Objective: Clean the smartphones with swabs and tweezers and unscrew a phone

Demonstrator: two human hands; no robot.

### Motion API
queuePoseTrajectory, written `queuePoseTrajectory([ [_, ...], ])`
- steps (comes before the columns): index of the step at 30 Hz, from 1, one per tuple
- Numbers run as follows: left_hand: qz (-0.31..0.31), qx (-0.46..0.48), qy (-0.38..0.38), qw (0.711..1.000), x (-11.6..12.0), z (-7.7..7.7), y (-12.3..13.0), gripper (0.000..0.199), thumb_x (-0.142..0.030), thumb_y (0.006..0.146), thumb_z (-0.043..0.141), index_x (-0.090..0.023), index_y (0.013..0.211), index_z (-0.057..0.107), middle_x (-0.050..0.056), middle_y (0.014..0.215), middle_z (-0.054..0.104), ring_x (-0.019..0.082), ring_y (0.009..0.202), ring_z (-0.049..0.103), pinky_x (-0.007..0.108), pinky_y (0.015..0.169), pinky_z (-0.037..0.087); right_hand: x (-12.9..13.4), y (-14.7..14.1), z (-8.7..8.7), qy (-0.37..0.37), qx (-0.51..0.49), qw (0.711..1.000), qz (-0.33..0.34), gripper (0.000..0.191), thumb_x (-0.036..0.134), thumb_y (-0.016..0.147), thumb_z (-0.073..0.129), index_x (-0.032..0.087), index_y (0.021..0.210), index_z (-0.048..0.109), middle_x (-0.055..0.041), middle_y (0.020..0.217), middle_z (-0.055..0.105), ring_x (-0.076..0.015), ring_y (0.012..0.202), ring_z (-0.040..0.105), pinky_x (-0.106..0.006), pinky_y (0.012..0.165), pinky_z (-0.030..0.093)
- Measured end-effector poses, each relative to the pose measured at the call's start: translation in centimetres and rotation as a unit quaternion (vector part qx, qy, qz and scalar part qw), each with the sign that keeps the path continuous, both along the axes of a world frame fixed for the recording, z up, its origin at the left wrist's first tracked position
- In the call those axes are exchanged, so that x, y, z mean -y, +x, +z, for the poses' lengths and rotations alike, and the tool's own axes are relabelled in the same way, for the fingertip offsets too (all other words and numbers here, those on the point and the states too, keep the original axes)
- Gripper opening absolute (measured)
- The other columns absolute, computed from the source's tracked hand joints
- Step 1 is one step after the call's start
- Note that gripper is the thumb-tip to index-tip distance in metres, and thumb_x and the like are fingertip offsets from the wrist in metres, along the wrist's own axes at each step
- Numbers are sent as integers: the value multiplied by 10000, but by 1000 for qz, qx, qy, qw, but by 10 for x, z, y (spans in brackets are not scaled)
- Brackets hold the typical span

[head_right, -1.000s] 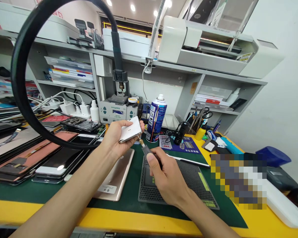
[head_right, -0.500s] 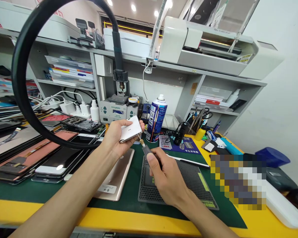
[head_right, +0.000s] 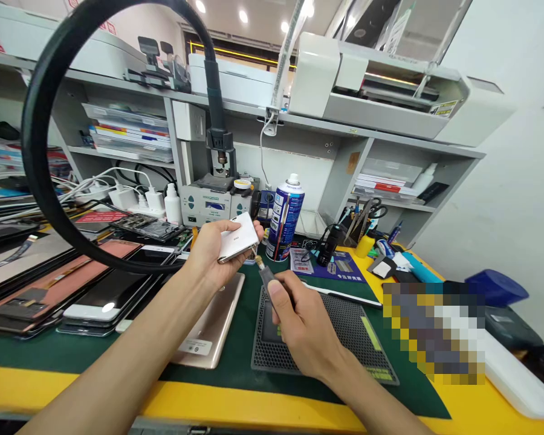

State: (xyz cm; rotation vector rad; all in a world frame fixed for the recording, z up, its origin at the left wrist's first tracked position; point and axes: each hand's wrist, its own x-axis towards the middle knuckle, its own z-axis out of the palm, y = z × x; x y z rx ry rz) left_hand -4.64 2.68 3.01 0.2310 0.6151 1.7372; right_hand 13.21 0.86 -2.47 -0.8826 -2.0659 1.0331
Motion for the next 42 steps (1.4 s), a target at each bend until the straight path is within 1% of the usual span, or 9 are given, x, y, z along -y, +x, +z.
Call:
queuePoseTrajectory([
  [5, 17, 1, 21, 1000, -2, -1, 2, 223, -38, 770, 476, -59, 974, 564, 135, 793, 666, 232, 642, 722, 298, 536, 613, 1, -4, -1, -41, -38, 998, 11, 393, 547, 1009, 360, 210, 860, 495, 47, 635, 533, -88, 428, 478, -231, 440, 388],
  [8, 46, -3, 30, 999, -4, -4, 6, 110, -109, 841, 553, -97, 949, 570, 105, 793, 676, 190, 622, 709, 276, 568, 614, 3, -6, 0, -59, -58, 996, 23, 408, 543, 1012, 355, 207, 816, 478, 50, 625, 529, -80, 416, 468, -227, 434, 381],
  [12, 63, -25, -9, 998, -8, -11, 11, 201, -277, 831, 697, -139, 934, 594, 26, 691, 650, 134, 514, 643, 231, 473, 581, 4, -8, 0, -71, -70, 995, 24, 412, 545, 1014, 347, 209, 806, 462, 55, 619, 521, -78, 410, 458, -224, 425, 371],
  [17, 54, -51, -40, 996, -8, -16, 15, 303, -405, 780, 753, -155, 873, 610, -13, 605, 615, 102, 420, 565, 178, 330, 486, 4, -8, -2, -53, -57, 997, 21, 410, 549, 1017, 326, 211, 832, 465, 54, 620, 528, -84, 417, 469, -229, 433, 372],
  [21, 27, -62, -49, 997, -6, -14, 15, 256, -373, 792, 737, -155, 819, 605, -27, 547, 592, 90, 388, 542, 160, 304, 453, 3, -5, -2, -26, -37, 999, 11, 393, 538, 1021, 317, 212, 872, 477, 47, 635, 529, -94, 446, 485, -239, 456, 387],
  [26, -15, -71, -25, 997, -4, -13, 13, 217, -342, 817, 705, -165, 779, 585, -34, 503, 570, 85, 369, 521, 147, 286, 413, 0, -1, 3, 36, -5, 999, 1, 350, 513, 1022, 349, 215, 903, 490, 35, 663, 540, -104, 518, 502, -242, 519, 415],
  [32, -23, -57, -8, 998, -6, -17, 15, 363, -495, 787, 723, -171, 744, 566, -47, 495, 538, 74, 350, 484, 168, 306, 424, 3, -3, 2, -76, -67, 993, 55, 402, 547, 1014, 339, 209, 833, 460, 40, 650, 532, -83, 441, 467, -225, 444, 373],
  [39, -65, -4, 12, 998, -4, -21, 21, 510, -624, 752, 701, -182, 635, 477, -64, 471, 485, 46, 321, 421, 166, 304, 385, 7, -8, -2, -150, -123, 977, 88, 390, 541, 1012, 355, 200, 884, 494, 38, 648, 536, -76, 435, 449, -211, 429, 352],
  [42, -80, 1, 13, 997, -2, -20, 21, 511, -613, 769, 691, -185, 612, 460, -67, 452, 467, 45, 312, 409, 169, 303, 377, 7, -8, -2, -168, -134, 972, 95, 389, 542, 1010, 355, 198, 901, 498, 37, 642, 542, -78, 428, 450, -208, 423, 353],
])
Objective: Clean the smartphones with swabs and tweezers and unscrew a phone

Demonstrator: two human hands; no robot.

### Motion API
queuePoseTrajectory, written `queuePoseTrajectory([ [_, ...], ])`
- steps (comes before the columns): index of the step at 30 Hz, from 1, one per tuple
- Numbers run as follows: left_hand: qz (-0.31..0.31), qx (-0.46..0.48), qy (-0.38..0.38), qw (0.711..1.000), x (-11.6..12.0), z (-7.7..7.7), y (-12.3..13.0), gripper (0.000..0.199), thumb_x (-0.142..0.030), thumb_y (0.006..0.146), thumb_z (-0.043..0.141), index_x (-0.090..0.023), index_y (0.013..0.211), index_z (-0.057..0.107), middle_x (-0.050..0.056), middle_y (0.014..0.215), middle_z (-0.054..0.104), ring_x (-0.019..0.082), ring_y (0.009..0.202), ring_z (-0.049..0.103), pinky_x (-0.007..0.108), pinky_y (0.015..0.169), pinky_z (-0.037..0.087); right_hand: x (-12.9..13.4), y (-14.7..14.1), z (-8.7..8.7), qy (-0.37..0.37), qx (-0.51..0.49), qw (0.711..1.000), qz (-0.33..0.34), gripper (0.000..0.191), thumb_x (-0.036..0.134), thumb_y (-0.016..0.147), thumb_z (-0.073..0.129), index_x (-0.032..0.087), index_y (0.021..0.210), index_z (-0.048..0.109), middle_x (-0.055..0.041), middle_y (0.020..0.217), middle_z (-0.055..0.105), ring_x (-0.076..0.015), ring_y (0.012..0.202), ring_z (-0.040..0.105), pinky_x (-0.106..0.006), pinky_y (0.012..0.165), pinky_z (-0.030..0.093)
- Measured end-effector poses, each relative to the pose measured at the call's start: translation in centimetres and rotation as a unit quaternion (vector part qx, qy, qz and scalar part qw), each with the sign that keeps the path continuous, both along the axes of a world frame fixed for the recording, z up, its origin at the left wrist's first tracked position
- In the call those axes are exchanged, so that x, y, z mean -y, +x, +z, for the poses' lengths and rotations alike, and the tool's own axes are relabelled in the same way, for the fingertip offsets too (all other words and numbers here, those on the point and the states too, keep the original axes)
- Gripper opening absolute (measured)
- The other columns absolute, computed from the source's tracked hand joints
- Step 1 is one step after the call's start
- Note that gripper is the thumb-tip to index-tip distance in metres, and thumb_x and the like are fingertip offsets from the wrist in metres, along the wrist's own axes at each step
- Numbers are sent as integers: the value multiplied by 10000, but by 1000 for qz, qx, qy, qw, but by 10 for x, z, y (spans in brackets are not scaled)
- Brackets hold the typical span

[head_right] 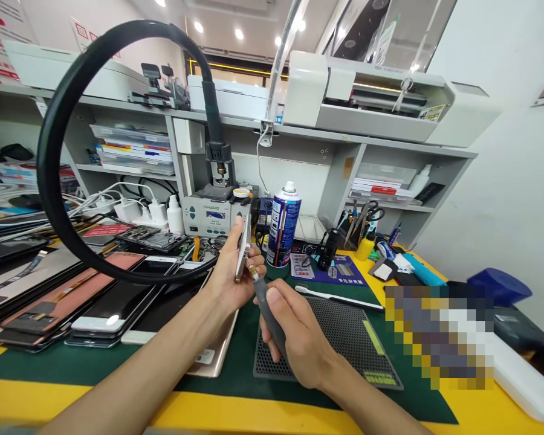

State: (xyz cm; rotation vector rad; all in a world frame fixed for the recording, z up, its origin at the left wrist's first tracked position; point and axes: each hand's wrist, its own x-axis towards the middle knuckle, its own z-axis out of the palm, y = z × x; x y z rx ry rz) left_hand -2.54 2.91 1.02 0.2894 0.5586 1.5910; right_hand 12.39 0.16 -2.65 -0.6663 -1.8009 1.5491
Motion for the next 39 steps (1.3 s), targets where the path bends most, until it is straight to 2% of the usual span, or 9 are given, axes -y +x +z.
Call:
queuePoseTrajectory([
  [4, -57, -17, -17, 998, 1, 4, -3, 481, -544, 784, 711, -178, 593, 464, -68, 440, 456, 33, 298, 400, 155, 300, 366, -2, 5, 5, -9, 9, 1000, 15, 396, 546, 1002, 371, 181, 976, 524, 37, 621, 546, -78, 398, 448, -200, 402, 344],
  [9, -104, -68, -34, 992, 2, 11, -9, 463, -512, 820, 680, -175, 581, 472, -66, 426, 439, 29, 281, 389, 136, 276, 337, -7, 15, 13, -2, 45, 999, 16, 391, 541, 990, 411, 174, 944, 538, 29, 625, 557, -74, 394, 433, -197, 404, 344],
  [16, -59, -193, -19, 979, 1, 11, -15, 348, -448, 774, 736, -171, 657, 561, -40, 462, 527, 56, 292, 428, 159, 277, 384, -13, 24, 18, 46, 93, 995, -1, 383, 542, 988, 425, 190, 860, 507, 35, 643, 545, -76, 434, 452, -195, 435, 371],
  [21, -20, -229, -33, 973, -2, 10, -19, 271, -401, 766, 746, -168, 727, 613, -33, 490, 559, 66, 293, 428, 172, 262, 379, -13, 26, 22, 97, 135, 986, -15, 397, 548, 993, 402, 191, 860, 515, 28, 670, 544, -83, 463, 458, -210, 463, 392],
  [24, -22, -225, -36, 973, -2, 11, -19, 279, -400, 770, 743, -167, 706, 604, -37, 476, 546, 67, 291, 429, 171, 259, 374, -12, 26, 23, 103, 139, 985, -22, 398, 550, 992, 405, 191, 858, 513, 29, 670, 543, -85, 466, 462, -213, 463, 389],
  [29, -61, -176, -16, 982, -1, 11, -16, 372, -442, 799, 710, -176, 620, 523, -50, 435, 495, 50, 282, 413, 146, 269, 353, -10, 22, 19, 51, 104, 993, -10, 401, 554, 991, 398, 197, 827, 474, 35, 655, 550, -77, 430, 455, -209, 447, 382],
  [34, -69, -118, -41, 990, 0, 11, -12, 392, -438, 814, 702, -186, 611, 480, -67, 411, 444, 49, 276, 403, 138, 269, 360, -7, 17, 15, 38, 82, 996, -9, 399, 555, 990, 401, 200, 818, 457, 35, 640, 553, -79, 420, 460, -211, 449, 380],
  [39, -87, -93, -32, 991, -1, 10, -13, 338, -390, 830, 693, -174, 644, 511, -54, 445, 487, 47, 276, 411, 138, 265, 362, -8, 17, 16, 27, 91, 995, 0, 401, 556, 992, 394, 199, 821, 459, 39, 636, 553, -75, 414, 455, -206, 435, 358],
])
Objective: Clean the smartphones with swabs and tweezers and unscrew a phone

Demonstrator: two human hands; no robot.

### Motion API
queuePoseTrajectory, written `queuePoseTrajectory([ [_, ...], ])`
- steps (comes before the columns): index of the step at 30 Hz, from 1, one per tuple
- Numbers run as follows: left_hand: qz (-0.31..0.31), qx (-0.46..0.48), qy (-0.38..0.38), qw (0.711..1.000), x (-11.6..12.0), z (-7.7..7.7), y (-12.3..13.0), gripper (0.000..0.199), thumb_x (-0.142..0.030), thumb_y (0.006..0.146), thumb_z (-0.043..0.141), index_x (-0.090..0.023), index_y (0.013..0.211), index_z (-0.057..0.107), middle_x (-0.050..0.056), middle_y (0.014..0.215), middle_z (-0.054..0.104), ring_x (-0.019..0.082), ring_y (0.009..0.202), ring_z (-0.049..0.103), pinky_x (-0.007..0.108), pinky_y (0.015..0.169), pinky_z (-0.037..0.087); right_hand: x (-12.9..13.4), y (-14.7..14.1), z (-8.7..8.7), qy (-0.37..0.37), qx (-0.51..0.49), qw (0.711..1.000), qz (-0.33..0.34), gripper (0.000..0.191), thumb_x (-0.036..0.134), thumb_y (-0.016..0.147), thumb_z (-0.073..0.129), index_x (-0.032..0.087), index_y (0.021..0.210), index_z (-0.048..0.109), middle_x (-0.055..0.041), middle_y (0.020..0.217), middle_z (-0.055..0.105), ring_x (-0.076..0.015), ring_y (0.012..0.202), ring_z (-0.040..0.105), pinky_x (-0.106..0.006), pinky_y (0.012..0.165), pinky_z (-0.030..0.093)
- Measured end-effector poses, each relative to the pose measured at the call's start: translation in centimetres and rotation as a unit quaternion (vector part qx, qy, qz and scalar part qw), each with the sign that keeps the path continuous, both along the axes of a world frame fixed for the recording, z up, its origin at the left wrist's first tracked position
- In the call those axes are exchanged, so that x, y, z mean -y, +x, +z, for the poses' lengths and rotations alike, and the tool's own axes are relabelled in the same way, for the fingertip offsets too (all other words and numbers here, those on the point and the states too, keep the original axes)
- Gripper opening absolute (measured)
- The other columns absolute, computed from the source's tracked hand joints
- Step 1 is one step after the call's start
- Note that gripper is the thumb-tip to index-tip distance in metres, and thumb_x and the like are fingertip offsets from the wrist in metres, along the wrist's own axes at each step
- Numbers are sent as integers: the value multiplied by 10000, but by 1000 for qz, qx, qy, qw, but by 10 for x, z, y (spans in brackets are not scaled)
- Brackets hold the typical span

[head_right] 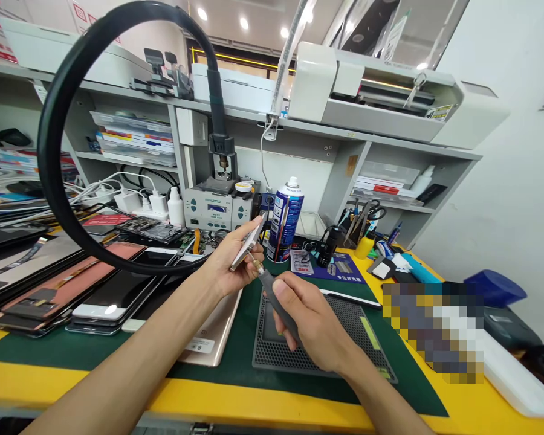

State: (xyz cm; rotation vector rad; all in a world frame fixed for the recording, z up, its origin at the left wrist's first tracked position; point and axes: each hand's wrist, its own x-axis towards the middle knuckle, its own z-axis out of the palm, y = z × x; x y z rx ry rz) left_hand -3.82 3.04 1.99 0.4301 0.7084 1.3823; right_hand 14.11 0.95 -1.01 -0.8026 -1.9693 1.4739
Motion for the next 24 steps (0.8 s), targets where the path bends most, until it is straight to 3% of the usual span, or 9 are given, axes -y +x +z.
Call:
queuePoseTrajectory([
  [9, 35, -62, 12, 997, -2, 0, -9, 112, -239, 803, 674, -146, 771, 619, -3, 518, 603, 72, 327, 493, 139, 283, 404, -2, 5, 4, 63, 52, 997, -18, 416, 564, 995, 379, 202, 814, 475, 38, 654, 542, -86, 447, 452, -226, 474, 384],
  [17, 63, -92, -5, 994, -2, 0, -10, 140, -262, 802, 676, -131, 769, 639, 15, 537, 632, 80, 319, 497, 156, 273, 410, -2, 3, -2, 78, 56, 995, -41, 426, 588, 986, 368, 208, 825, 474, 36, 659, 543, -95, 445, 464, -228, 454, 376],
  [24, 129, -118, -2, 985, -11, -13, -12, 242, -284, 719, 759, -138, 893, 676, 31, 648, 677, 127, 429, 589, 191, 302, 427, -7, 8, 3, 143, 122, 981, -52, 401, 563, 994, 381, 223, 810, 487, 36, 652, 541, -115, 474, 507, -255, 494, 407],
])
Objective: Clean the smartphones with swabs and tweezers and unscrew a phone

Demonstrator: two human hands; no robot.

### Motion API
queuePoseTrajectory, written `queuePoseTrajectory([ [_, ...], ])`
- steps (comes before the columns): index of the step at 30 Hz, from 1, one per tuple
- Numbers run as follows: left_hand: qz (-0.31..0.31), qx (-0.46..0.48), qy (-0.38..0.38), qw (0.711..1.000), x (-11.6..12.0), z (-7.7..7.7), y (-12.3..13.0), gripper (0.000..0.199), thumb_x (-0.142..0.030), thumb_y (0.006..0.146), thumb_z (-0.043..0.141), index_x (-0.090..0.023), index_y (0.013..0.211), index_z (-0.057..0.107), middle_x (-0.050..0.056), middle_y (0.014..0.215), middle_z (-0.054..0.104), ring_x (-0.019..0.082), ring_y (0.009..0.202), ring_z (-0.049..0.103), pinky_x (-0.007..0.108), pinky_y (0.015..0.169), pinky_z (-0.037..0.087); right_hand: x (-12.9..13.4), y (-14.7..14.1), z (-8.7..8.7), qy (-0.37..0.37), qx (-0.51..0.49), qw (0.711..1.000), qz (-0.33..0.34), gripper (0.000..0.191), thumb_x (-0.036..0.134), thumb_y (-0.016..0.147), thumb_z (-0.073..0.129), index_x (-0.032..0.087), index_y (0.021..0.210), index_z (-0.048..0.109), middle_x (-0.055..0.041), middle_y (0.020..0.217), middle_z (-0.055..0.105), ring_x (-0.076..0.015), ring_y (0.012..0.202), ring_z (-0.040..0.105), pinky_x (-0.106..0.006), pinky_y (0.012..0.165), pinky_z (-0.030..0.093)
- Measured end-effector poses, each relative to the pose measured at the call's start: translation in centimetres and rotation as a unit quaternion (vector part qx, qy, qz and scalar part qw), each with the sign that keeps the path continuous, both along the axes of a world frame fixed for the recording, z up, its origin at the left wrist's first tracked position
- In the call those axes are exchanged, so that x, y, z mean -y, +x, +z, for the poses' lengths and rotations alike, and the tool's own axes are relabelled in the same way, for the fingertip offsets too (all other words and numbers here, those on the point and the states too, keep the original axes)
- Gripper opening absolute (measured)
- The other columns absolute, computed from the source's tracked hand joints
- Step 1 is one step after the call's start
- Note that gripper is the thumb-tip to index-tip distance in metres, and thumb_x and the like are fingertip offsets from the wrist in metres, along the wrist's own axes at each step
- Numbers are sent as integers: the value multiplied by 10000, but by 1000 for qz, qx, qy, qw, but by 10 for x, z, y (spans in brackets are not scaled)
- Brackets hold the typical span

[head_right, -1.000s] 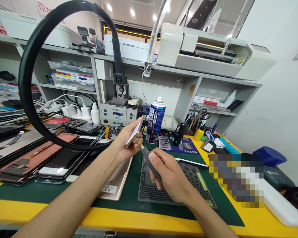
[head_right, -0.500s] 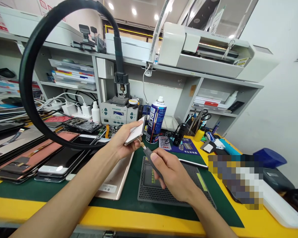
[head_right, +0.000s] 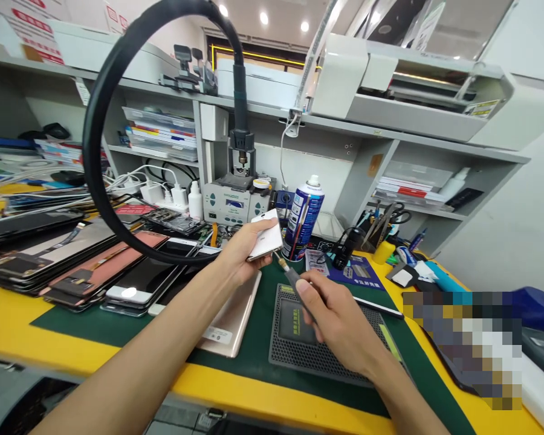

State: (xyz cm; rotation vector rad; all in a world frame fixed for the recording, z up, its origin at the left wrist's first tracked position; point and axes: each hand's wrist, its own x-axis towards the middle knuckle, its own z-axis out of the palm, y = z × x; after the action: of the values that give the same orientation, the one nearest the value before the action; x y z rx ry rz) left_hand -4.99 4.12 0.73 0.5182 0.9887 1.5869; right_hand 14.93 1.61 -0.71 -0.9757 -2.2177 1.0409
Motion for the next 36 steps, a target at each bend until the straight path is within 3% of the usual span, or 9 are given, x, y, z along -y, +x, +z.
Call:
queuePoseTrajectory([
  [7, 95, -50, 15, 994, 2, 2, -2, 253, -277, 720, 759, -145, 909, 657, 67, 729, 705, 165, 511, 632, 218, 358, 430, -5, 5, 0, 19, 35, 999, -5, 408, 566, 991, 382, 222, 805, 496, 29, 641, 548, -121, 470, 509, -272, 516, 413],
  [11, 167, -106, 45, 979, 1, 1, -5, 289, -281, 705, 786, -178, 923, 626, 88, 922, 725, 198, 718, 690, 241, 529, 506, 0, 1, -2, -15, 9, 1000, 13, 374, 569, 986, 391, 222, 913, 512, 22, 678, 553, -124, 486, 514, -265, 502, 416],
  [13, 226, -200, 54, 952, 0, -1, -6, 332, -317, 708, 786, -185, 945, 593, 104, 999, 720, 228, 855, 694, 277, 666, 526, 5, -4, -3, -39, -6, 999, 29, 361, 566, 986, 395, 222, 965, 504, 22, 692, 553, -121, 492, 514, -256, 498, 419],
  [15, 274, -321, 38, 906, 1, -3, -6, 358, -375, 738, 749, -186, 968, 550, 127, 1019, 716, 271, 940, 683, 332, 755, 516, 13, -11, -5, -64, -13, 996, 55, 348, 551, 994, 390, 220, 976, 500, 28, 687, 547, -107, 488, 499, -240, 499, 411],
  [18, 284, -428, 4, 858, 4, -4, -6, 361, -432, 789, 669, -191, 995, 497, 148, 1019, 713, 313, 970, 677, 375, 771, 503, 29, -27, -9, -88, 7, 991, 98, 337, 533, 1006, 377, 221, 989, 504, 35, 690, 541, -89, 481, 476, -221, 492, 388],
  [24, 280, -507, -18, 815, 4, -6, -8, 358, -488, 847, 571, -209, 1032, 444, 134, 987, 719, 310, 892, 692, 356, 669, 492, 59, -58, -13, -29, 110, 984, 139, 347, 537, 1003, 378, 230, 990, 539, 45, 636, 485, -100, 505, 459, -221, 495, 362],
  [28, 284, -548, -30, 786, 3, -8, -9, 349, -478, 867, 545, -212, 1058, 424, 116, 943, 724, 296, 833, 698, 345, 631, 480, 62, -63, -11, -20, 124, 982, 144, 356, 539, 1008, 362, 234, 966, 542, 57, 597, 452, -102, 497, 442, -227, 500, 343],
  [36, 289, -666, -26, 687, 7, -10, -4, 322, -453, 919, 498, -193, 1089, 415, 82, 786, 715, 284, 733, 709, 344, 626, 481, 64, -62, -5, 20, 132, 986, 104, 367, 532, 1009, 353, 235, 948, 560, 18, 703, 565, -133, 613, 480, -252, 570, 345],
])
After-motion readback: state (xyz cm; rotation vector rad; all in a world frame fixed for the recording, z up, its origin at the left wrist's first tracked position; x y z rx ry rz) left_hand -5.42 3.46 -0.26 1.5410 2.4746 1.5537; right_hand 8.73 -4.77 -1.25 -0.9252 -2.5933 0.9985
